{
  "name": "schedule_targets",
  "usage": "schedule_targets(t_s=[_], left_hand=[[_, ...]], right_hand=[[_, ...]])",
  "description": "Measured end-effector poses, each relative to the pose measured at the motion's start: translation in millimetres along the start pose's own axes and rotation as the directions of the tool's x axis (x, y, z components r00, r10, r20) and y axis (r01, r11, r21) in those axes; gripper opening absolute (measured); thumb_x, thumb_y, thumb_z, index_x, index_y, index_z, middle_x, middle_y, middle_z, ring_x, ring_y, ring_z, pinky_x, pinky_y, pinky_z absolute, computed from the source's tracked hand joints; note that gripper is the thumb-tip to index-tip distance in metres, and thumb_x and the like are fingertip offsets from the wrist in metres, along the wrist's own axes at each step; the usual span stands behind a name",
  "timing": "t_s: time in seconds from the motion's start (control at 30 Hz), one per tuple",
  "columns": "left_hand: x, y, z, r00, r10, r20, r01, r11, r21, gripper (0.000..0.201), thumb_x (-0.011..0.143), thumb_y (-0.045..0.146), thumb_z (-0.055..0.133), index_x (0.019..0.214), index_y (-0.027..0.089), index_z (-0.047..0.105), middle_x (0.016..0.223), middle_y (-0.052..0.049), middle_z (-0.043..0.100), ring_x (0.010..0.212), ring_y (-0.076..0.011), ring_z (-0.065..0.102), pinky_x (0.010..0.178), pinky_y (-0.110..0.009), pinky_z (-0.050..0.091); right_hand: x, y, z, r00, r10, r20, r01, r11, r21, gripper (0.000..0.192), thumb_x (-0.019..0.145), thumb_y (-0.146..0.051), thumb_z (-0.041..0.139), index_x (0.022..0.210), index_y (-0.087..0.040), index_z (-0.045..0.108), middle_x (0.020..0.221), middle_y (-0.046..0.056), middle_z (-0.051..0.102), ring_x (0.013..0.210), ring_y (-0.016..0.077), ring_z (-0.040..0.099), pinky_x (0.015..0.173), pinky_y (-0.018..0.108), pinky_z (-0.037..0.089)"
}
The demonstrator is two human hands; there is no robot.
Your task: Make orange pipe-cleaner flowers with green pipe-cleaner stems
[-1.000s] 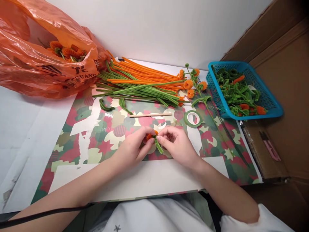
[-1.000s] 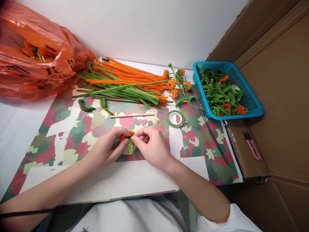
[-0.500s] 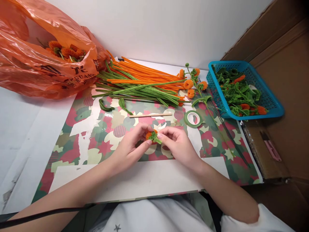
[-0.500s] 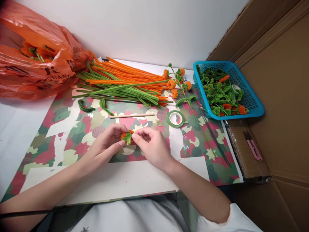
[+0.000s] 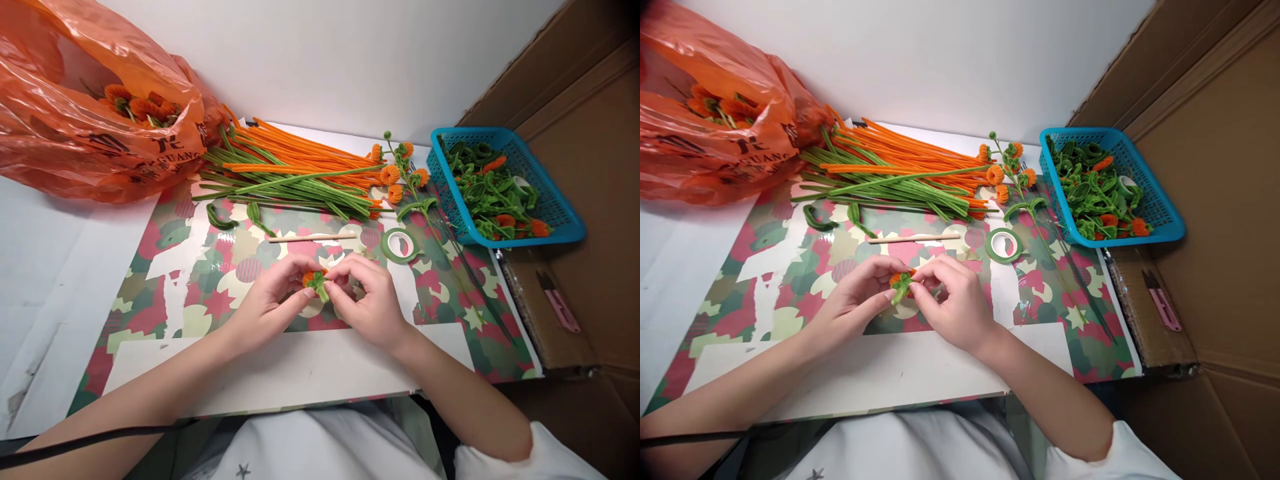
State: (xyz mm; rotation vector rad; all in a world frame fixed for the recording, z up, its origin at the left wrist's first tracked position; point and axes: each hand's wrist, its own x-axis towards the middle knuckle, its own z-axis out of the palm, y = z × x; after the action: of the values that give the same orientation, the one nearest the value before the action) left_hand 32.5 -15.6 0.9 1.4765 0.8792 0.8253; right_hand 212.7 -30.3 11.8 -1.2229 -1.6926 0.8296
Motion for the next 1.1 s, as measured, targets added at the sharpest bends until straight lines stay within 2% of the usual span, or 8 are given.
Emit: schedule_targets(t_s=[0.1,0.23,0.33,0.47,0.73,0.83,1.0,1.1], left_hand=[[1.3,2.8,-1.5,0.991,0.121,-0.059,-0.110,0.979,0.170,0.011,0.091,0.021,0.053,0.099,0.021,0.060,0.096,-0.005,0.063,0.090,-0.0166,0.062,0.075,-0.027,0.053],[4.6,7.8,-4.8,0.951,0.305,-0.059,-0.245,0.855,0.457,0.004,0.085,0.015,0.060,0.085,0.019,0.061,0.099,-0.007,0.063,0.098,-0.0183,0.061,0.080,-0.029,0.051],[6.7,10.4,-8.1,0.962,0.273,-0.003,-0.236,0.838,0.492,0.003,0.087,0.016,0.058,0.085,0.019,0.059,0.098,-0.007,0.065,0.095,-0.0174,0.062,0.078,-0.029,0.052],[7.9,11.1,-9.6,0.987,0.156,0.025,-0.153,0.904,0.400,0.004,0.089,0.020,0.055,0.085,0.019,0.057,0.095,-0.006,0.065,0.090,-0.0166,0.062,0.073,-0.027,0.053],[4.0,6.8,1.5,0.984,0.134,-0.117,-0.075,0.911,0.407,0.008,0.089,0.020,0.051,0.083,0.019,0.055,0.091,-0.004,0.065,0.086,-0.0162,0.063,0.068,-0.026,0.051],[5.2,7.6,-1.5,0.975,0.223,-0.018,-0.180,0.830,0.528,0.008,0.090,0.019,0.049,0.083,0.019,0.052,0.093,-0.005,0.063,0.088,-0.0173,0.061,0.070,-0.028,0.049],[12.4,11.0,-14.6,0.889,0.358,0.286,-0.436,0.472,0.766,0.015,0.090,0.018,0.044,0.077,0.019,0.052,0.085,-0.007,0.057,0.073,-0.0193,0.050,0.064,-0.031,0.042],[15.6,9.9,-19.4,0.860,0.343,0.379,-0.504,0.448,0.738,0.021,0.090,0.017,0.043,0.071,0.021,0.050,0.072,-0.003,0.051,0.064,-0.0179,0.042,0.058,-0.030,0.036]], right_hand=[[-1.7,0.2,1.4,1.000,-0.020,0.003,0.021,0.999,-0.041,0.011,0.081,-0.010,0.059,0.074,-0.019,0.059,0.070,-0.001,0.058,0.061,0.0105,0.052,0.053,0.024,0.040],[-3.0,2.2,2.9,0.999,-0.048,0.010,0.049,0.994,-0.096,0.011,0.082,-0.011,0.057,0.073,-0.019,0.058,0.070,-0.001,0.059,0.061,0.0111,0.052,0.058,0.026,0.040],[-3.5,3.5,4.1,0.999,-0.035,0.019,0.037,0.993,-0.113,0.012,0.082,-0.012,0.057,0.072,-0.019,0.057,0.069,-0.001,0.058,0.061,0.0113,0.051,0.058,0.026,0.040],[-4.1,3.1,6.0,1.000,-0.008,0.013,0.009,0.997,-0.082,0.011,0.081,-0.013,0.057,0.072,-0.019,0.057,0.067,-0.001,0.056,0.060,0.0111,0.051,0.055,0.025,0.040],[-5.1,-0.9,10.3,0.996,0.063,-0.060,-0.064,0.998,-0.007,0.013,0.079,-0.014,0.057,0.068,-0.020,0.055,0.064,-0.002,0.054,0.059,0.0108,0.049,0.049,0.023,0.038],[-4.6,0.2,8.9,1.000,-0.017,-0.007,0.016,0.998,-0.060,0.015,0.080,-0.013,0.056,0.067,-0.020,0.053,0.065,-0.002,0.056,0.060,0.0113,0.050,0.056,0.025,0.040],[-3.2,3.8,4.6,0.975,-0.191,0.117,0.210,0.960,-0.184,0.015,0.079,-0.009,0.053,0.069,-0.020,0.050,0.065,-0.003,0.056,0.062,0.0119,0.050,0.069,0.031,0.037],[-2.7,3.5,3.8,0.973,-0.187,0.134,0.211,0.957,-0.201,0.015,0.079,-0.009,0.051,0.069,-0.020,0.050,0.064,-0.003,0.056,0.063,0.0124,0.050,0.070,0.031,0.037]])
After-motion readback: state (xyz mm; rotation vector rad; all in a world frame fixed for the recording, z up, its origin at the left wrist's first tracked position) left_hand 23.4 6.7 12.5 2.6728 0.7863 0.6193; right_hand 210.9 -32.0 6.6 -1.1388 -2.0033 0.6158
